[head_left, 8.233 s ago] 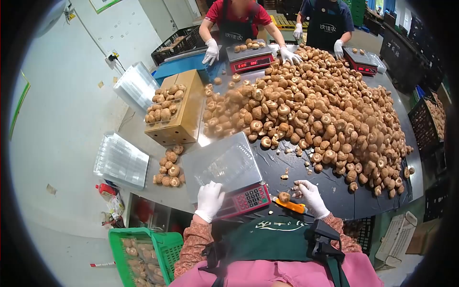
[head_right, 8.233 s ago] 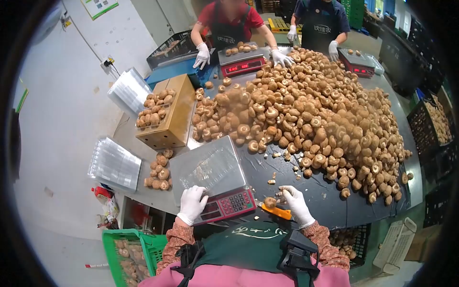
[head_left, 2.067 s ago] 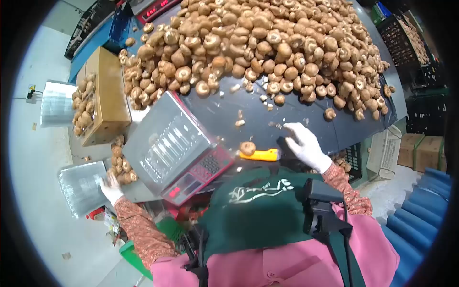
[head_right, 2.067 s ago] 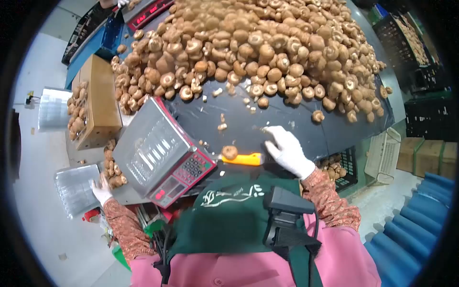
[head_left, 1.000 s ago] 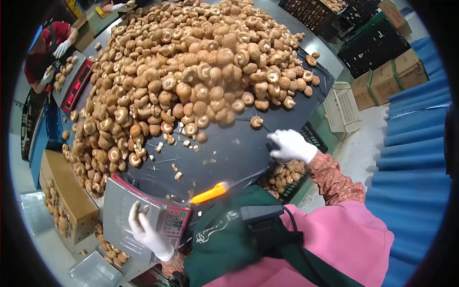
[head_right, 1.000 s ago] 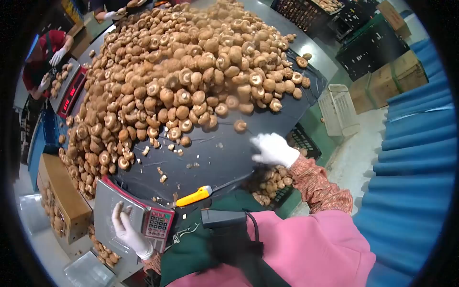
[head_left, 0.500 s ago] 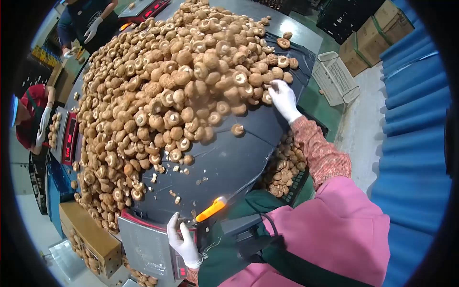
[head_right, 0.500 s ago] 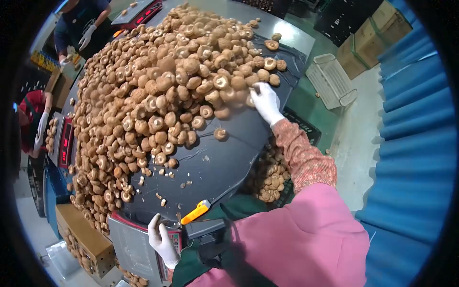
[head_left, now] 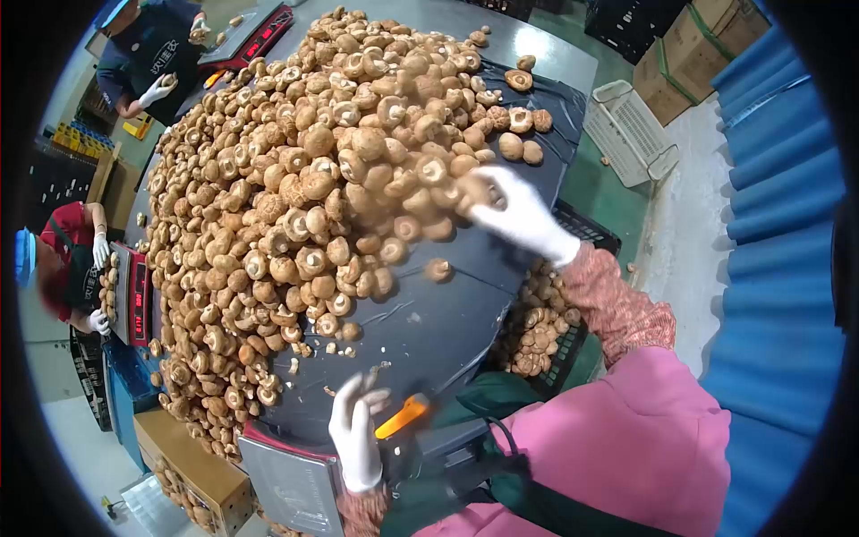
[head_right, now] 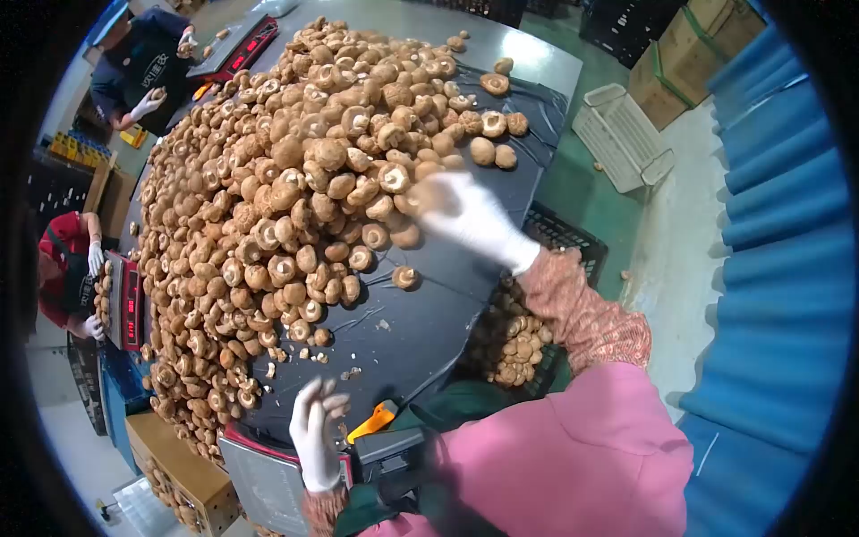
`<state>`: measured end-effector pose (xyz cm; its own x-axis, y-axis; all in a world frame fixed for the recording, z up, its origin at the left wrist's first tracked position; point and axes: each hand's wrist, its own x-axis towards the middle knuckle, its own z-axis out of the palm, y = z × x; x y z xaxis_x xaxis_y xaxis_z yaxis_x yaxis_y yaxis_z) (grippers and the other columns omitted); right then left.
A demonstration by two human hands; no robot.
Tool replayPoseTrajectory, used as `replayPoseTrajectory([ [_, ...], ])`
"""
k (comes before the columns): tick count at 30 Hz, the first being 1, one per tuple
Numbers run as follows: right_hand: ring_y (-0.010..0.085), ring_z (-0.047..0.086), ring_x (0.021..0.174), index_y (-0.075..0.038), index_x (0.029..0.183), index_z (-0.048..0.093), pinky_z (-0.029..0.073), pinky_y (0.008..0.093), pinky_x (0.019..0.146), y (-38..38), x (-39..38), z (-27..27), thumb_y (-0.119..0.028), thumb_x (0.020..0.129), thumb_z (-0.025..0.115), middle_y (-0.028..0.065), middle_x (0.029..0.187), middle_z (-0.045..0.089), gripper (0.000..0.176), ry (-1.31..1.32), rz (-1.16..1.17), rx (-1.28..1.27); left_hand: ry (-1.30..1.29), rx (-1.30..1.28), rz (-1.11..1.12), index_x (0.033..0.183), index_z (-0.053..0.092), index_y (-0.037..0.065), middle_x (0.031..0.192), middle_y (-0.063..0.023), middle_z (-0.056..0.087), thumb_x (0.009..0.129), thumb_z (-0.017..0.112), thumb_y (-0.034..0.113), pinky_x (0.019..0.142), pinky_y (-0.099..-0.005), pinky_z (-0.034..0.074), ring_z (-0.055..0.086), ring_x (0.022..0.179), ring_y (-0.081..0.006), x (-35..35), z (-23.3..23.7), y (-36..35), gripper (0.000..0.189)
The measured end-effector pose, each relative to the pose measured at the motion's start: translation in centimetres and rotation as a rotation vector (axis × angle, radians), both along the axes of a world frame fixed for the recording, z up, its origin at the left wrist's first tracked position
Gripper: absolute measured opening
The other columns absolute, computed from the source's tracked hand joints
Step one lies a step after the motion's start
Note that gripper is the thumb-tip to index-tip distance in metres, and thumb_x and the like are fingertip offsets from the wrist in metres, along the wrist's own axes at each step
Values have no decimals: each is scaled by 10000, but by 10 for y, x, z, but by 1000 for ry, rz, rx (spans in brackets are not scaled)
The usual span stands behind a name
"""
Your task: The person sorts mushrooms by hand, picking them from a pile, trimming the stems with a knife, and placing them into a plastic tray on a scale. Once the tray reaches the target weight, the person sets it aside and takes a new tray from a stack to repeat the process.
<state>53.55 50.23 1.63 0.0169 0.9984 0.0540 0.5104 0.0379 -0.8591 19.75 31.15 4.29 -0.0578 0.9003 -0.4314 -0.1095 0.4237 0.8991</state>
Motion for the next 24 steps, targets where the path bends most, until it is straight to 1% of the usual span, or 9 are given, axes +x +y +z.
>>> replayPoseTrajectory([
  [1, 252, 637, 1127, -91, 1320, 581, 513, 370, 974, -11, -18, 54, -353, 836, 773, 131, 1220, 640, 583, 76, 294, -283, -223, 19, -28, 1427, 445, 8, 1401, -189, 529, 1034, 511, 421, 855, -432, 578, 596, 1193, -321, 13, -7, 18, 574],
  [2, 234, 612, 1153, -85, 1324, 563, 493, 365, 997, -20, -19, 23, -348, 842, 784, 118, 1262, 603, 592, 69, 508, 0, -524, -82, -25, 1470, 382, 38, 1441, -202, 482, 1016, 489, 505, 834, -471, 587, 573, 1213, -362, 23, -17, 36, 660],
  [5, 191, 593, 1145, -71, 1356, 526, 496, 357, 987, 7, 3, 29, -227, 897, 738, 81, 1190, 601, 529, 143, 452, 146, -1108, -356, 82, 1376, 475, 87, 1325, -196, 550, 1016, 462, 540, 728, -481, 610, 575, 1166, -400, 55, -19, 75, 579],
  [6, 186, 614, 1098, -73, 1301, 576, 516, 361, 954, 26, 25, 18, -156, 918, 694, 83, 1134, 620, 410, 430, 184, -54, -713, -215, 4, 1308, 513, 89, 1258, -181, 576, 1018, 478, 491, 679, -434, 593, 593, 1101, -371, 59, -34, 68, 497],
  [8, 243, 661, 951, -68, 1148, 670, 534, 356, 874, 87, 89, -44, -107, 911, 628, 126, 1090, 654, 244, -88, -362, 421, -826, -427, 130, 1175, 578, 98, 1113, -141, 616, 1012, 520, 347, 578, -331, 511, 608, 916, -290, 57, -39, 70, 302],
  [9, 294, 658, 966, -71, 1156, 671, 523, 375, 898, 117, 133, -81, -107, 881, 634, 155, 1108, 662, 279, -214, -462, 390, -891, -462, 145, 1094, 616, 95, 1097, -143, 621, 992, 532, 309, 612, -349, 494, 601, 879, -292, 58, -37, 71, 251],
  [15, 343, 585, 1226, -70, 1387, 539, 472, 400, 1045, 157, 221, -155, -87, 807, 689, 206, 1331, 594, 599, -365, -288, 172, -969, -320, 125, 1003, 638, 85, 1019, -129, 639, 960, 558, 296, 711, -413, 477, 585, 841, -305, 51, -49, 76, 230],
  [17, 299, 571, 1248, -88, 1489, 413, 471, 380, 1052, 150, 230, -171, -55, 797, 736, 204, 1335, 578, 764, 30, -334, 131, -932, -360, 219, 1000, 636, 90, 1012, -124, 638, 961, 564, 265, 718, -421, 479, 588, 829, -300, 48, -57, 76, 194],
  [24, 268, 546, 1265, -122, 1567, 230, 449, 358, 1089, 100, 173, -95, 61, 804, 717, 175, 1409, 510, 923, 77, -340, 360, -1019, -365, 177, 1058, 630, 113, 1076, -108, 631, 1008, 548, 263, 814, -462, 520, 609, 946, -303, 46, -82, 71, 179],
])
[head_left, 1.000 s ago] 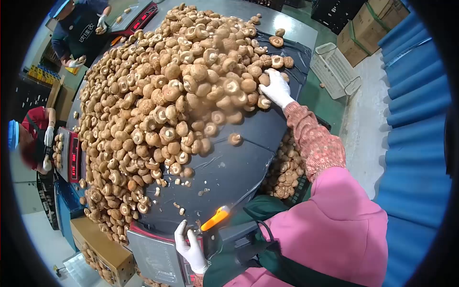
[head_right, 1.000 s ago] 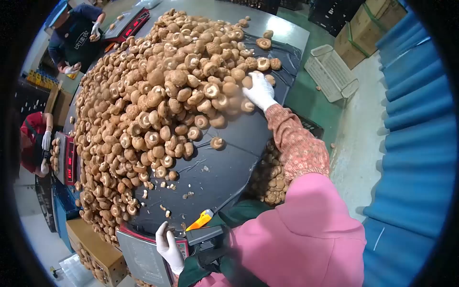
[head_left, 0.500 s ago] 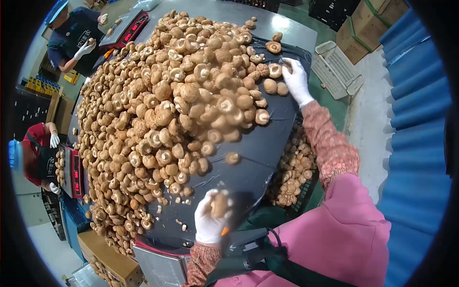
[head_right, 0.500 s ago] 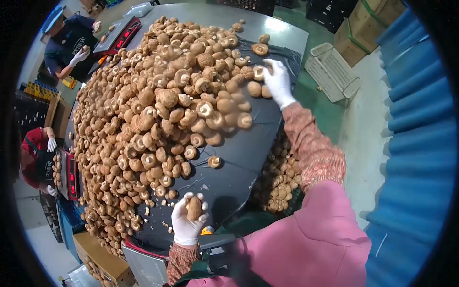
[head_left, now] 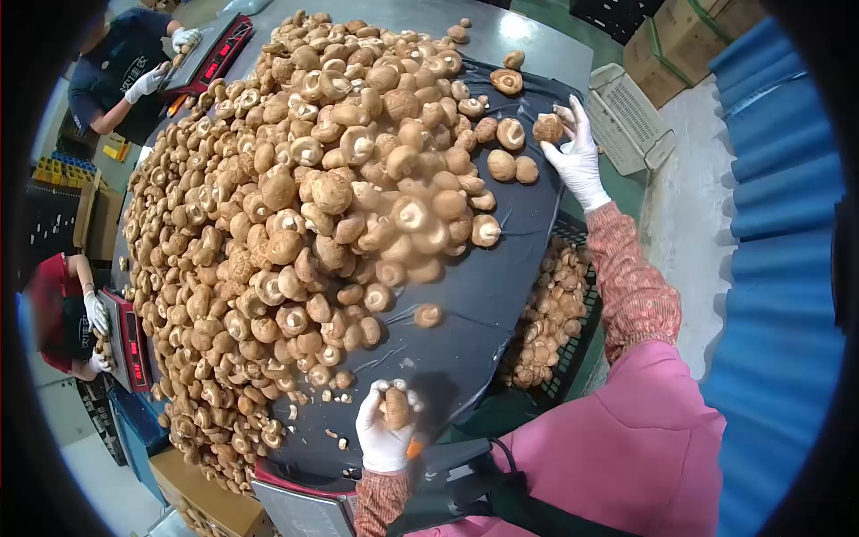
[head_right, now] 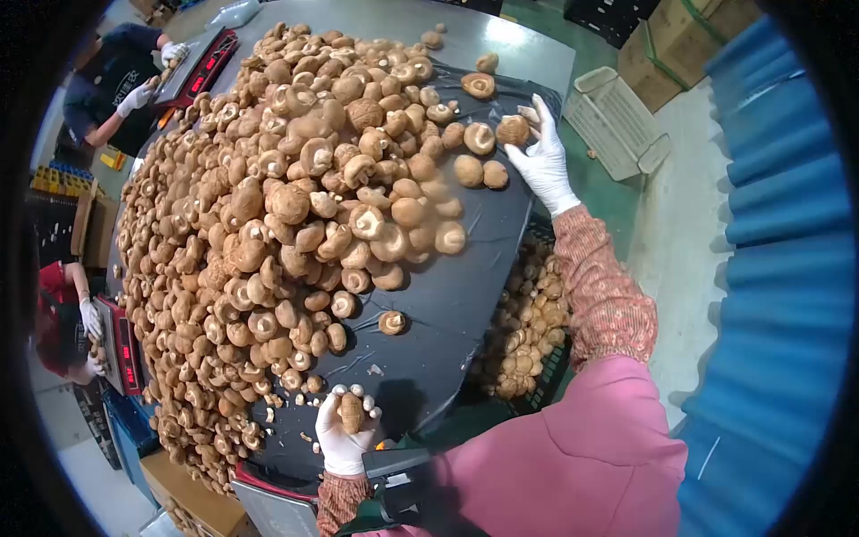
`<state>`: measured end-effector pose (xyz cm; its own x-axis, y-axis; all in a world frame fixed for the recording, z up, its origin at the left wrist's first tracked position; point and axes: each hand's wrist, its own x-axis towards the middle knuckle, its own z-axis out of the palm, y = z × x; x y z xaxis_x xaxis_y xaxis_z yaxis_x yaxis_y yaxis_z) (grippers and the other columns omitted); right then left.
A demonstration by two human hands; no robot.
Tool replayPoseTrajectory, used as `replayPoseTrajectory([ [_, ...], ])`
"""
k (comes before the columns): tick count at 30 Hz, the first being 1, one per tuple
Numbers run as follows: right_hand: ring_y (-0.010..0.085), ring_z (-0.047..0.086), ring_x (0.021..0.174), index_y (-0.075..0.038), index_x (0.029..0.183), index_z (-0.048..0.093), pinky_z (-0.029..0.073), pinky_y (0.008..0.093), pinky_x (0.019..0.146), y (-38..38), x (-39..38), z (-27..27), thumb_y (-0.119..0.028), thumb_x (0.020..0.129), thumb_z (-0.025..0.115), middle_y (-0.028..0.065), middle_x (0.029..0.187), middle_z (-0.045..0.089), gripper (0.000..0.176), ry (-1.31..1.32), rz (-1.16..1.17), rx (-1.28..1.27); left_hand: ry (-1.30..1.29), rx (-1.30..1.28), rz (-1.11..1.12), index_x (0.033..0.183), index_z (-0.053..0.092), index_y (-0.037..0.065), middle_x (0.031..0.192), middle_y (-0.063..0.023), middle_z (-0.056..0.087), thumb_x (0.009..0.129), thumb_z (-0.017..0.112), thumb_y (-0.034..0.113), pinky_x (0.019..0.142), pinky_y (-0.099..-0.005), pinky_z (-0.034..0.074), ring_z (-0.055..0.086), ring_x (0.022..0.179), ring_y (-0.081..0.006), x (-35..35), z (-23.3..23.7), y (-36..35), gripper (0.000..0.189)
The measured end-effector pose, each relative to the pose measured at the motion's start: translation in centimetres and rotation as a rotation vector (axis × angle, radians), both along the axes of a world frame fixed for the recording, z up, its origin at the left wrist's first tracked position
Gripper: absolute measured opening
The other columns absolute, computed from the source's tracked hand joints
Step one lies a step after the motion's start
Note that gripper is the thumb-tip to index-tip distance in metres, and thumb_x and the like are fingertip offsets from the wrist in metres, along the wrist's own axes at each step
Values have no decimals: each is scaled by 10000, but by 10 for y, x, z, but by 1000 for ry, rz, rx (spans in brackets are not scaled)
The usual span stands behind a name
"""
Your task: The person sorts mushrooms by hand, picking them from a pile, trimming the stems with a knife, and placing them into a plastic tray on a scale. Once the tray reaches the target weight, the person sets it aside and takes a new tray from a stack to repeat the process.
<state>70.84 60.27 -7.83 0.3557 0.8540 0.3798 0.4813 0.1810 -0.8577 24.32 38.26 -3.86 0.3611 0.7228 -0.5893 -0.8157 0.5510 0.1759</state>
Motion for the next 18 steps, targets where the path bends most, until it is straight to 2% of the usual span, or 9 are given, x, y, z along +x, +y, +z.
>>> replayPoseTrajectory([
  [3, 279, 530, 1290, -79, 1557, 224, 449, 380, 1093, -19, -36, 34, 75, 795, 719, 168, 1424, 493, 922, -41, 123, 89, 116, -16, -24, 1149, 620, 116, 1159, -114, 617, 1022, 548, 233, 900, -509, 529, 595, 1082, -322, 14, 16, 7, 187],
  [4, 280, 511, 1313, -69, 1556, 214, 414, 380, 1124, -24, -49, 43, 85, 797, 704, 168, 1423, 492, 917, 62, 166, 104, 56, 65, -43, 1223, 599, 114, 1201, -132, 605, 1017, 563, 193, 953, -546, 519, 574, 1151, -344, 15, 16, 7, 224],
  [7, 281, 486, 1338, -77, 1561, 197, 377, 375, 1151, -31, -73, 56, 109, 807, 671, 175, 1426, 486, 910, 395, 289, 155, 71, 205, -145, 1242, 595, 111, 1190, -152, 602, 998, 591, 158, 950, -558, 517, 566, 1150, -357, 21, 19, 8, 249],
  [11, 263, 494, 1325, 17, 1508, 297, 387, 387, 1137, -37, -86, 70, 12, 868, 652, 167, 1388, 514, 732, 1052, 467, 34, 90, 262, -219, 1247, 566, 40, 1026, -144, 642, 981, 601, 216, 903, -526, 518, 592, 1036, -350, 19, 21, 9, 321],
  [12, 257, 533, 1272, 55, 1450, 375, 400, 384, 1125, -42, -94, 83, -150, 907, 654, 172, 1355, 540, 644, 1054, 476, -12, 135, 266, -216, 1238, 557, 13, 964, -128, 648, 984, 586, 258, 862, -501, 516, 600, 983, -343, 21, 23, 9, 355],
  [15, 252, 579, 1191, 62, 1402, 433, 427, 368, 1085, -56, -63, 76, -275, 904, 650, 190, 1306, 577, 639, 1039, 639, -207, 158, 299, -212, 1238, 563, 10, 935, -124, 655, 1008, 543, 266, 845, -496, 511, 610, 954, -339, 11, 15, 5, 344],
  [16, 250, 614, 1115, 72, 1301, 537, 484, 360, 991, -62, -47, 74, -343, 885, 640, 210, 1248, 608, 596, 890, 698, -301, 175, 286, -204, 1238, 564, 7, 922, -121, 657, 1015, 530, 268, 839, -494, 511, 614, 936, -337, 6, 13, 3, 345],
  [17, 240, 634, 1049, 20, 1135, 644, 503, 355, 940, -65, -32, 76, -366, 844, 670, 144, 1113, 663, 484, 710, 817, -459, 188, 273, -198, 1238, 565, 3, 908, -119, 660, 1022, 518, 270, 832, -492, 511, 618, 918, -335, 1, 10, -1, 347],
  [18, 225, 636, 1030, 15, 1072, 669, 509, 353, 922, -68, -24, 80, -328, 847, 683, 120, 1056, 679, 411, 335, 775, -699, 197, 260, -193, 1239, 567, 0, 895, -117, 663, 1028, 506, 272, 826, -490, 511, 623, 900, -333, 0, 7, -3, 349],
])
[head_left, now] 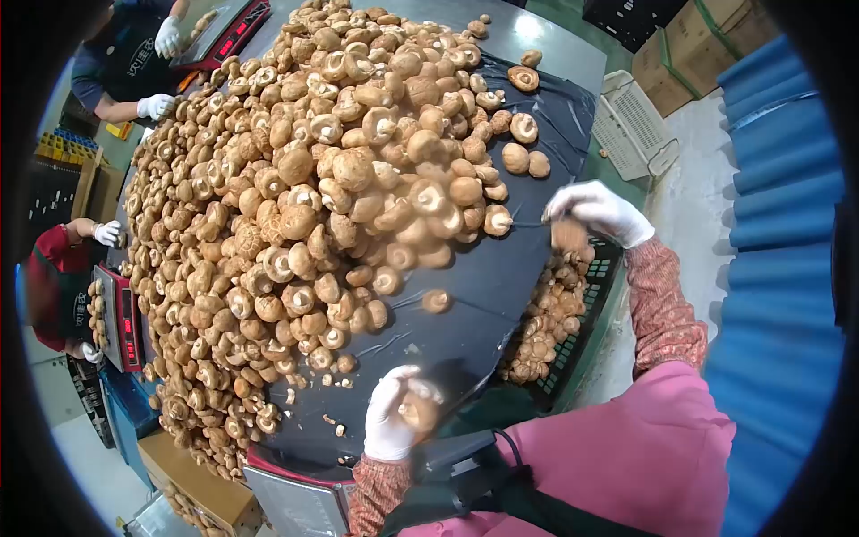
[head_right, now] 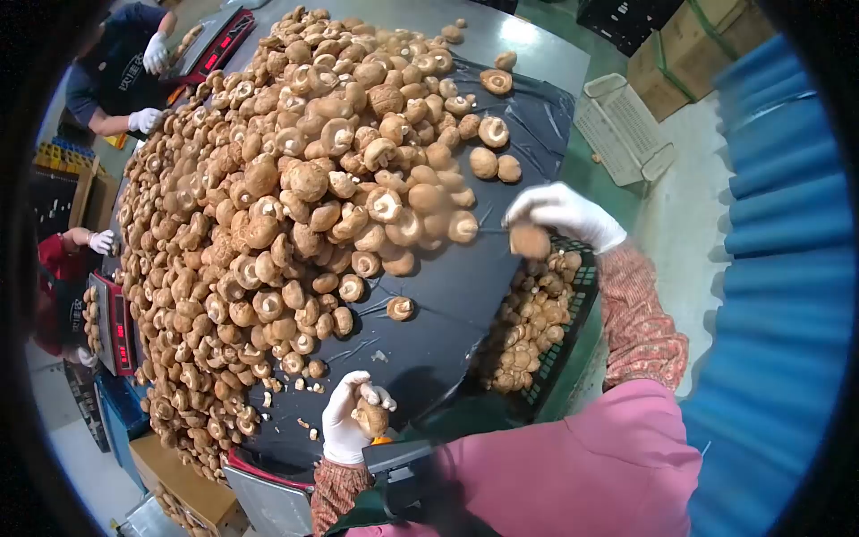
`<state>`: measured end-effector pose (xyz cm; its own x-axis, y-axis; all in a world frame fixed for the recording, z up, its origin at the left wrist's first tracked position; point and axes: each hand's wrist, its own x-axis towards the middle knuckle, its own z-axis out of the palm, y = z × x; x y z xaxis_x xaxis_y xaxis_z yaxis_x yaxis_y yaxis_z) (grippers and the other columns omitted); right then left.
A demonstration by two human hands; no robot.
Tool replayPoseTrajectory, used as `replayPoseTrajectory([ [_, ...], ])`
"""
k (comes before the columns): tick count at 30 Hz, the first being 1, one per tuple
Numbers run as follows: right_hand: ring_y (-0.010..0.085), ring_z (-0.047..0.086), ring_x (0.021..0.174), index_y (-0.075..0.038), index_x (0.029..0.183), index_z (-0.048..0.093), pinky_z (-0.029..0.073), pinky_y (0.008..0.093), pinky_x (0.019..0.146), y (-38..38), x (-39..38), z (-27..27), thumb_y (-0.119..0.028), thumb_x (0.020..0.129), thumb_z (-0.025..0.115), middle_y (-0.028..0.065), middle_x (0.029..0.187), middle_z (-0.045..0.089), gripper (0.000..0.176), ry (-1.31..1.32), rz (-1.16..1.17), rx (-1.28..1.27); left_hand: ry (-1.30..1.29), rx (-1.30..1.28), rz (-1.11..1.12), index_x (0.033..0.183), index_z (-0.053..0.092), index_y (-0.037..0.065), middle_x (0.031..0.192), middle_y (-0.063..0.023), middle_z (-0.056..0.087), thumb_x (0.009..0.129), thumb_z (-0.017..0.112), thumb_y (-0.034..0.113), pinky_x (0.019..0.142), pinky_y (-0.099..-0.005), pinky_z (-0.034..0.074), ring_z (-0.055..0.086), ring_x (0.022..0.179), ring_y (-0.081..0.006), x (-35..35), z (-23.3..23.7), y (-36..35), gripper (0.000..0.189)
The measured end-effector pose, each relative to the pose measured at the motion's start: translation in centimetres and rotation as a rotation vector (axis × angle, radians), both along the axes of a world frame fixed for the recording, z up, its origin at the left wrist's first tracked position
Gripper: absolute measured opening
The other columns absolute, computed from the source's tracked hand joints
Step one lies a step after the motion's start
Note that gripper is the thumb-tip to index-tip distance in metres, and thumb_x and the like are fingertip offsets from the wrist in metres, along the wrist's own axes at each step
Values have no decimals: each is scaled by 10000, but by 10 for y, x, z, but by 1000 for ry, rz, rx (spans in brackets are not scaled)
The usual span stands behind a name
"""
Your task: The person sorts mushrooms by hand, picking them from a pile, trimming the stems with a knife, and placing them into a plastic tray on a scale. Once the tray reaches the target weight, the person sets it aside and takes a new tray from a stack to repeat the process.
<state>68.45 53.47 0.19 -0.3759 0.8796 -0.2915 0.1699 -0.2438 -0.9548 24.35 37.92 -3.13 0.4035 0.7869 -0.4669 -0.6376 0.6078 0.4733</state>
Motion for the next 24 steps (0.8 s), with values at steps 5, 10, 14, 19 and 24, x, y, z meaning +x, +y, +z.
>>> replayPoseTrajectory([
  [5, 289, 633, 956, -64, 1089, 693, 504, 388, 864, 43, -8, -35, -251, 825, 712, 103, 987, 689, 324, -762, -248, 662, -12, -90, -27, 1230, 584, -25, 870, -121, 680, 1028, 507, 273, 793, -450, 525, 639, 852, -322, 10, -5, 1, 369],
  [10, 281, 580, 1043, -151, 1309, 583, 422, 434, 943, 133, -36, -81, -463, 805, 705, 101, 1069, 630, 606, -1417, -268, 846, 104, -53, -150, 1267, 570, -58, 874, -170, 695, 1009, 541, 265, 762, -425, 543, 668, 806, -324, 11, 2, 6, 415],
  [14, 288, 608, 1006, -116, 1097, 695, 485, 433, 878, 148, -23, -72, -396, 758, 748, 97, 1076, 655, 443, -1258, -246, 711, 161, -73, -94, 1262, 567, -63, 867, -166, 692, 1011, 535, 270, 761, -420, 544, 666, 796, -318, 2, 4, 4, 419],
  [19, 216, 582, 1181, -63, 1264, 596, 469, 352, 1020, 115, -15, -55, -106, 825, 752, 91, 1209, 627, 467, -226, -468, 462, 106, -53, -65, 1273, 555, -60, 871, -166, 687, 1015, 529, 275, 775, -415, 539, 660, 807, -309, 2, -4, 0, 424],
  [24, 180, 491, 1281, -12, 1380, 474, 426, 326, 1092, 84, -57, -6, 22, 808, 740, 86, 1343, 519, 632, 428, -336, 387, 148, -2, -122, 1286, 540, -64, 876, -161, 680, 1001, 550, 295, 767, -395, 542, 662, 801, -289, 8, 10, 13, 458],
])
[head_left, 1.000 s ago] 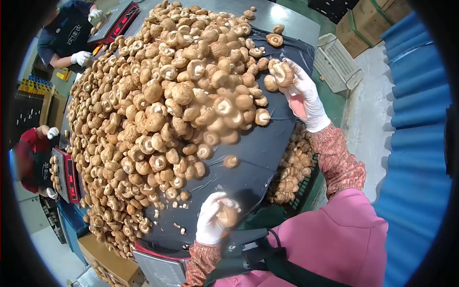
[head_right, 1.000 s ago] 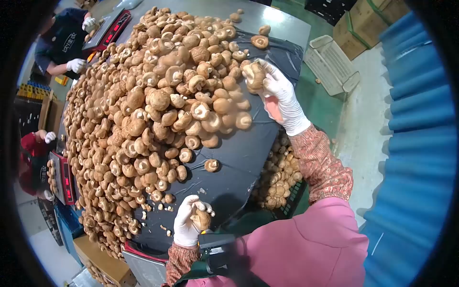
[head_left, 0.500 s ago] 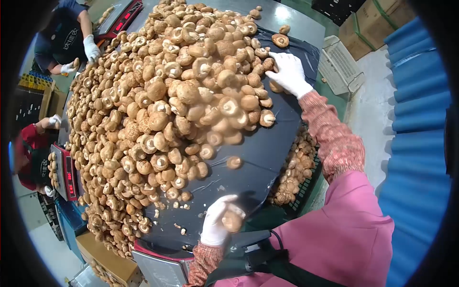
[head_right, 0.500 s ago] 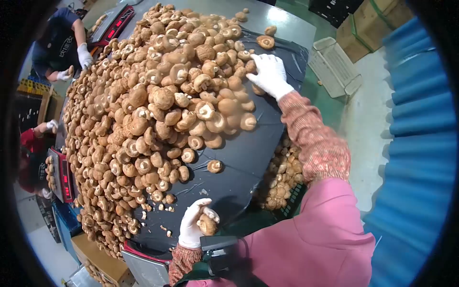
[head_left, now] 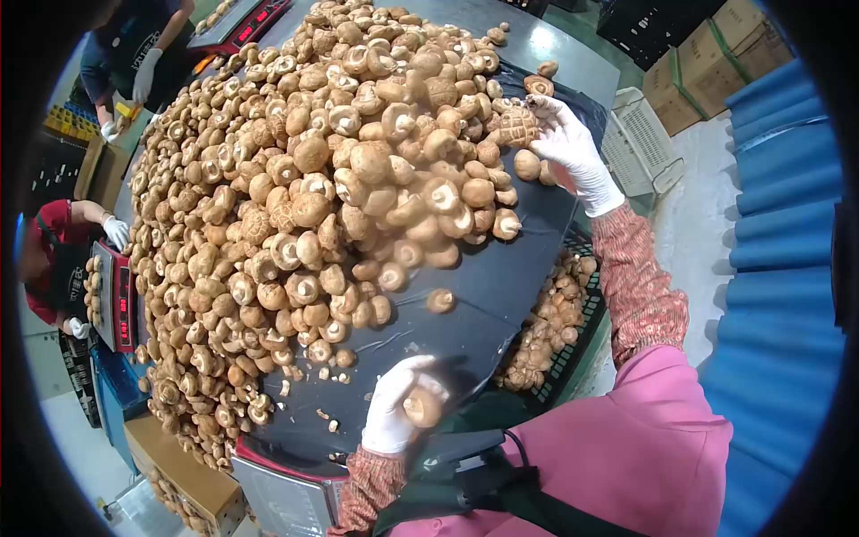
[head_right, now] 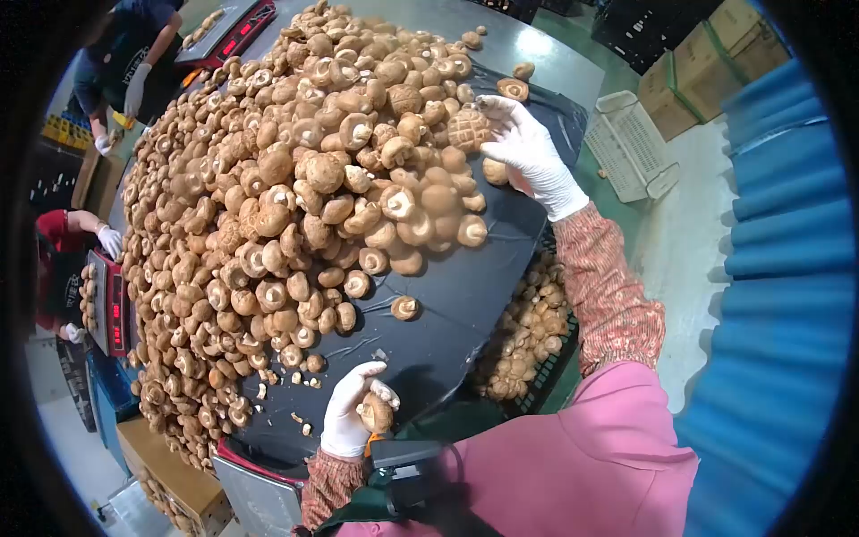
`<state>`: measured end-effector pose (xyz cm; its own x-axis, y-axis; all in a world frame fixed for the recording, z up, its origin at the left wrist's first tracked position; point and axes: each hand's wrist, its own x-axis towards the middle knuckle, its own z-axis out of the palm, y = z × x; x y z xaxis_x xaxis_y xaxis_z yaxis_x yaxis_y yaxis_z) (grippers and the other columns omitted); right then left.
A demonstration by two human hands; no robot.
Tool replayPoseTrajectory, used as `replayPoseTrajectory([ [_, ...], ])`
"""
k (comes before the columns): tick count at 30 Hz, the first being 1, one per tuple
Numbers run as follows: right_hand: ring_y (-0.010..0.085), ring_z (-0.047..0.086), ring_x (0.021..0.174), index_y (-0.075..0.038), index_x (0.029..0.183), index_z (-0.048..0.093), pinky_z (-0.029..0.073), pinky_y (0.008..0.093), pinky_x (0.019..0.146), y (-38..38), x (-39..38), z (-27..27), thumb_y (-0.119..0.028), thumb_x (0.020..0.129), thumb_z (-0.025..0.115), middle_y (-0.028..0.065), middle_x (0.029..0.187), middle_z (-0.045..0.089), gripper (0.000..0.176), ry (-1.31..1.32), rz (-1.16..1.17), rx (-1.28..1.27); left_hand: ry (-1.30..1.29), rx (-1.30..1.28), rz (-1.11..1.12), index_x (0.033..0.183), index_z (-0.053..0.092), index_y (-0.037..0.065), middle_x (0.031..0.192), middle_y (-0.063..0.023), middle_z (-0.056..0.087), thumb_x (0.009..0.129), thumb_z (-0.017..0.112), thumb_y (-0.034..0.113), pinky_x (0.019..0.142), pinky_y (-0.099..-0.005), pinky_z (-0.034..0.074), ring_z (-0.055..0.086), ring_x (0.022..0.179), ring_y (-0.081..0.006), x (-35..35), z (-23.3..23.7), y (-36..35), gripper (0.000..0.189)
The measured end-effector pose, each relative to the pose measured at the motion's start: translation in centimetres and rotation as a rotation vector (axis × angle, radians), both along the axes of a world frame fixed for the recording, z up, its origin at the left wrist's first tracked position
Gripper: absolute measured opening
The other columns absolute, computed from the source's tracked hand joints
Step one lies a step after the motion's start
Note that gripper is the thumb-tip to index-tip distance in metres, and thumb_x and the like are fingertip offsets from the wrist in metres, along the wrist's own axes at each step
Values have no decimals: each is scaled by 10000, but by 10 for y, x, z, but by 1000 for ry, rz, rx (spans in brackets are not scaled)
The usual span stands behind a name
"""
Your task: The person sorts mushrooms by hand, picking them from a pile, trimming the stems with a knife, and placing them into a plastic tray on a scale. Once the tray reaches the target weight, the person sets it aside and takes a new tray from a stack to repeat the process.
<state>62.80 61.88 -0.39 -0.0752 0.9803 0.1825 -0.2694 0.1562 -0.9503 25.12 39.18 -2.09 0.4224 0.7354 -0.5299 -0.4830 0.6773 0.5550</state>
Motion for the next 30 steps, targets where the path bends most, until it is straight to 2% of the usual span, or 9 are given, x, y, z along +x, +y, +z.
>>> replayPoseTrajectory([
  [4, 196, 518, 1264, -8, 1369, 480, 433, 343, 1102, -19, -29, 21, 25, 788, 743, 95, 1314, 543, 638, 124, 28, -47, 34, 61, -58, 1373, 465, -66, 1062, -189, 661, 965, 614, 294, 690, -315, 555, 668, 802, -244, 4, 18, 21, 563],
  [7, 204, 572, 1227, -61, 1334, 541, 475, 345, 1060, -57, -71, 41, -72, 758, 771, 93, 1301, 596, 620, -263, 214, -15, -52, 49, -20, 1454, 374, -53, 1244, -224, 600, 949, 639, 278, 626, -277, 555, 673, 811, -241, 18, 42, 38, 659],
  [8, 200, 565, 1238, -52, 1332, 549, 471, 352, 1062, -67, -87, 53, -68, 773, 743, 99, 1301, 603, 592, -623, 292, 20, -27, 119, -78, 1520, 274, -8, 1375, -247, 517, 991, 579, 400, 566, -280, 563, 681, 827, -269, 20, 41, 39, 734],
  [13, 233, 549, 1248, -60, 1354, 555, 448, 368, 1063, -100, -132, 54, -66, 885, 652, 135, 1310, 586, 480, -456, 849, -35, -194, -9, -15, 1530, 281, 59, 1378, -237, 531, 1055, 350, 545, 598, -291, 548, 670, 861, -250, 22, 37, 36, 684],
  [15, 222, 579, 1196, -49, 1327, 573, 494, 355, 995, -74, -116, 45, -120, 901, 683, 129, 1269, 599, 446, -593, 604, 331, -143, 14, 17, 1492, 343, 49, 1308, -241, 575, 1069, 358, 480, 597, -283, 543, 664, 811, -244, 18, 32, 34, 604],
  [18, 204, 656, 1026, -57, 1160, 674, 524, 314, 884, 3, -63, -7, -126, 851, 663, 76, 1071, 696, 316, -890, -199, 148, -213, -20, 81, 1462, 386, 37, 1246, -239, 608, 1076, 366, 419, 616, -291, 544, 657, 776, -241, 12, 19, 28, 544],
  [20, 301, 686, 1026, -43, 1170, 668, 541, 389, 899, 55, -19, -47, -242, 867, 640, 180, 1090, 705, 363, -1247, -456, -88, -251, -39, 83, 1449, 404, 32, 1242, -240, 610, 1078, 366, 403, 633, -301, 547, 657, 780, -244, 12, 13, 25, 527],
  [22, 356, 676, 1023, -95, 1198, 666, 538, 459, 894, 88, -5, -59, -412, 849, 628, 191, 1076, 710, 473, -1644, -359, -305, -260, -66, 79, 1431, 431, 26, 1234, -242, 615, 1078, 373, 384, 664, -321, 550, 657, 784, -251, 12, 7, 21, 505],
  [30, 374, 688, 1031, -41, 1186, 619, 542, 467, 892, 127, -7, -71, -360, 744, 665, 201, 1115, 708, 547, -1623, -227, -373, -244, -93, 102, 1406, 460, 31, 1223, -236, 621, 1059, 418, 396, 678, -325, 535, 636, 775, -237, 9, 4, 19, 506],
])
